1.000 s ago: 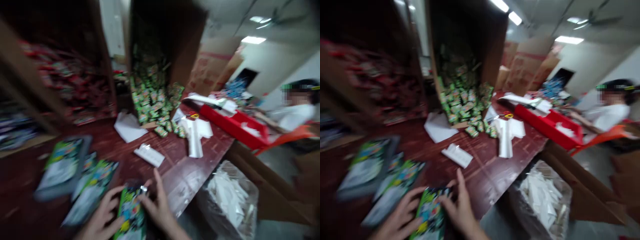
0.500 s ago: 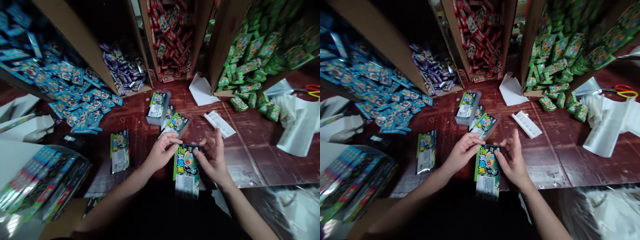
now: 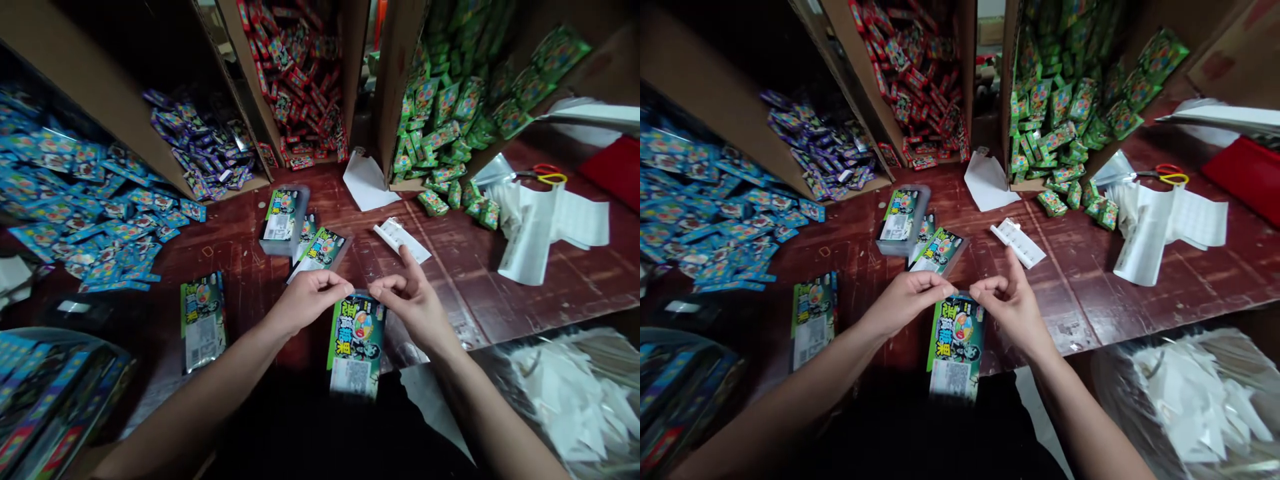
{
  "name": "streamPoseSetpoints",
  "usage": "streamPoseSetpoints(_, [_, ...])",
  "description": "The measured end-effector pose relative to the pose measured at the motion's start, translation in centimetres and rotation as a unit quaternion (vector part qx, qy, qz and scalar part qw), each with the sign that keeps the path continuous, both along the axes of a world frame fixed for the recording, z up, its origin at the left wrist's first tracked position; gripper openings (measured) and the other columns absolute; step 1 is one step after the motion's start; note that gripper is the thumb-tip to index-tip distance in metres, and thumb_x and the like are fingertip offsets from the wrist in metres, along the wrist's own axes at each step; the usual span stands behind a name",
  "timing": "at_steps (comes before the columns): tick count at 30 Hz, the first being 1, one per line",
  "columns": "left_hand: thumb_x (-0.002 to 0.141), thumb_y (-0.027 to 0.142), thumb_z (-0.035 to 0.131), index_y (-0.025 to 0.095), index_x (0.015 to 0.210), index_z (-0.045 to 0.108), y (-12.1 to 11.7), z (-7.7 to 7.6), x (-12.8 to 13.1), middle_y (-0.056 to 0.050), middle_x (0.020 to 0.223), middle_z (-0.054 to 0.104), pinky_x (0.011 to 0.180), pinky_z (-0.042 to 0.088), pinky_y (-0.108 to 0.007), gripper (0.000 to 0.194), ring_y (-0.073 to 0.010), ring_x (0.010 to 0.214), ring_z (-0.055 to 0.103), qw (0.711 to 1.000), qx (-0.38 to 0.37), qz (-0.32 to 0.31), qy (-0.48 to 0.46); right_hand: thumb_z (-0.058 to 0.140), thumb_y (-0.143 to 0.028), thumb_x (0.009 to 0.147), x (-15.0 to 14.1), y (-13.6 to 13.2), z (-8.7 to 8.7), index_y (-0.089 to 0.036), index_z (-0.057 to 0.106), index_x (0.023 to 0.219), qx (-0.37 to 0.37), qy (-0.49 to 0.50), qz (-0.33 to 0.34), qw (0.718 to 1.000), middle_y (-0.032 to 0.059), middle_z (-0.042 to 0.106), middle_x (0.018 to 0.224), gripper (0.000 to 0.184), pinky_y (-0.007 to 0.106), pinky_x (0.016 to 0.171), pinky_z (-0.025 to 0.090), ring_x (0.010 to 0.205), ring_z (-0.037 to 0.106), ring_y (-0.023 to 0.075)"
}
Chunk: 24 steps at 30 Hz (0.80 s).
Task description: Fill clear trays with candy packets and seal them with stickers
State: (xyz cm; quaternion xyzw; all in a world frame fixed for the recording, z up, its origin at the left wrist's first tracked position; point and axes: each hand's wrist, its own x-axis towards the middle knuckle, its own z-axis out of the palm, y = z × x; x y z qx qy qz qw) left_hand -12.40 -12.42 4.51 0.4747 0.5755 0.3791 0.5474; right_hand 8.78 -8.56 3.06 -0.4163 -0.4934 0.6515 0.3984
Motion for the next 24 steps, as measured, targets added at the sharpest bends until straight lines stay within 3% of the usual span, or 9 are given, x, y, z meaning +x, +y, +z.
streamPoseSetpoints(4, [0.085,0.033,0.075,0.017,0.101,0.071,-0.8,-0.6,0.3,-0.006,0.104,0.075,0.090,0.054,-0.033,0.024,-0.0178,0.096,0.070,0.998,0.035,-0.019,-0.046,0.067,-0.033,0.093,1.9,0.0,-0.4,-0.030,0.016,0.161,0.060,-0.007,0.055,0.997,0.0014,0.076,0.094,0.085,0.038,0.096,0.056,0.099,0.072,0.0174])
streamPoseSetpoints(7, [0.086,0.030,0.074,0.016,0.097,0.070,-1.2,-1.2,0.7,-0.006,0.104,0.074,0.091,0.054,-0.033,0.018,-0.0177,0.096,0.070,0.997,0.057,-0.023,-0.054,0.060,-0.034,0.098,3.2,0.6,-0.1,-0.032,0.023,0.159,0.109,-0.050,0.138,0.983,0.0040,0.076,0.106,0.071,0.039,0.094,0.057,0.101,0.072,0.0183])
streamPoseSetpoints(12, [0.088,0.030,0.070,0.017,0.100,0.069,-1.3,-1.6,1.0,-0.006,0.103,0.073,0.089,0.054,-0.033,0.017,-0.0178,0.096,0.068,0.997,0.062,-0.024,-0.034,0.055,-0.028,0.101,4.9,1.1,1.6,-0.033,0.019,0.161,0.272,-0.201,0.263,0.904,0.0050,0.073,0.123,0.070,0.051,0.108,0.049,0.121,0.065,0.0232])
streamPoseSetpoints(14, [0.090,0.030,0.067,0.017,0.103,0.068,-1.3,-1.8,0.9,-0.005,0.101,0.072,0.087,0.053,-0.031,0.018,-0.0168,0.094,0.067,0.997,0.066,-0.016,-0.025,0.056,-0.026,0.099,5.4,1.0,2.3,-0.033,0.018,0.161,0.311,-0.230,0.270,0.882,0.0061,0.068,0.134,0.073,0.053,0.110,0.048,0.129,0.060,0.0254])
streamPoseSetpoints(15, [0.091,0.031,0.067,0.017,0.102,0.068,-1.3,-1.8,0.9,-0.005,0.100,0.072,0.085,0.053,-0.030,0.018,-0.0164,0.092,0.066,0.998,0.064,-0.017,-0.021,0.057,-0.027,0.099,5.5,1.2,2.6,-0.034,0.025,0.159,0.319,-0.235,0.252,0.883,0.0067,0.065,0.138,0.069,0.053,0.110,0.048,0.131,0.058,0.0261])
streamPoseSetpoints(17, [0.090,0.031,0.067,0.017,0.099,0.069,-1.1,-1.8,0.9,-0.004,0.096,0.072,0.082,0.052,-0.029,0.017,-0.0157,0.088,0.066,0.998,0.056,-0.024,-0.013,0.060,-0.031,0.097,5.5,2.0,3.2,-0.032,0.051,0.144,0.322,-0.233,0.196,0.896,0.0076,0.064,0.137,0.048,0.051,0.111,0.047,0.131,0.057,0.0267])
streamPoseSetpoints(19, [0.089,0.031,0.068,0.017,0.097,0.069,-0.9,-1.6,1.2,-0.004,0.094,0.072,0.079,0.052,-0.028,0.017,-0.0155,0.085,0.065,0.998,0.051,-0.032,-0.011,0.062,-0.036,0.096,5.1,3.4,3.9,-0.028,0.067,0.115,0.296,-0.224,0.183,0.910,0.0075,0.068,0.124,0.022,0.048,0.106,0.051,0.120,0.062,0.0253])
streamPoseSetpoints(21, [0.088,0.030,0.068,0.016,0.097,0.069,-0.6,-1.2,1.6,-0.003,0.093,0.072,0.078,0.051,-0.028,0.016,-0.0152,0.084,0.065,0.998,0.055,-0.037,-0.006,0.064,-0.041,0.094,4.3,4.9,4.3,-0.025,0.067,0.098,0.240,-0.213,0.253,0.913,0.0055,0.069,0.105,0.017,0.042,0.093,0.056,0.102,0.067,0.0216])
streamPoseSetpoints(24, [0.088,0.029,0.067,0.017,0.097,0.070,-0.3,-0.8,2.1,-0.003,0.091,0.072,0.075,0.050,-0.027,0.015,-0.0148,0.081,0.064,0.997,0.067,-0.044,0.023,0.067,-0.040,0.090,2.8,6.1,4.2,-0.022,0.065,0.093,0.167,-0.207,0.364,0.893,0.0017,0.066,0.088,0.018,0.033,0.074,0.057,0.080,0.065,0.0160])
